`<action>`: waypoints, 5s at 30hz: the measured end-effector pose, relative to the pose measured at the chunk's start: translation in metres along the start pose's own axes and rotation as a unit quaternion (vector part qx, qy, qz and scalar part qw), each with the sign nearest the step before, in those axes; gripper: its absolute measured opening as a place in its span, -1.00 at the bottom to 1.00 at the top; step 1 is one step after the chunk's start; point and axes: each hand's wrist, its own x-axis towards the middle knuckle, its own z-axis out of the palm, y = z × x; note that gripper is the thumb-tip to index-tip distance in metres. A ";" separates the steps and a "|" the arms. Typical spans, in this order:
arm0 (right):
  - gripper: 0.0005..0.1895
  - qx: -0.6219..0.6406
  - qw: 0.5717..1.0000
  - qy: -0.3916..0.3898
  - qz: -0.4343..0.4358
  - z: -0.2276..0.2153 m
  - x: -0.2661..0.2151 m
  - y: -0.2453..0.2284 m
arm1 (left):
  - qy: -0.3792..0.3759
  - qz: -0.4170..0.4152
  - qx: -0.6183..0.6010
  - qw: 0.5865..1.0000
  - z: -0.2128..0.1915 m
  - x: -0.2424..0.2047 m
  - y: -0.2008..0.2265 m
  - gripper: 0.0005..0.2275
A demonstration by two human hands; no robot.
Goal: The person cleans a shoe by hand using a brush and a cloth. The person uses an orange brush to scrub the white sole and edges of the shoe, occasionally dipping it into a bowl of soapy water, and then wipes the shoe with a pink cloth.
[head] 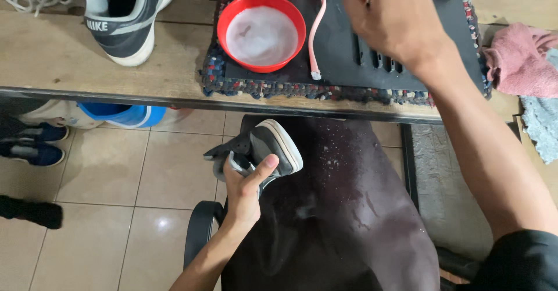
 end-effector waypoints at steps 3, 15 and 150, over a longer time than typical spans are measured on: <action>-0.87 -0.003 0.994 -0.077 0.074 0.001 0.010 -0.027 | -0.008 0.019 0.002 1.000 -0.002 0.000 -0.001 -0.53; -0.79 0.010 0.989 -0.123 0.082 0.017 0.003 -0.027 | -0.022 0.045 0.018 0.999 -0.003 -0.002 0.009 -0.57; -0.84 0.366 0.853 0.066 0.366 0.036 -0.237 -0.103 | -0.019 0.196 0.202 0.959 0.044 -0.017 -0.008 -0.49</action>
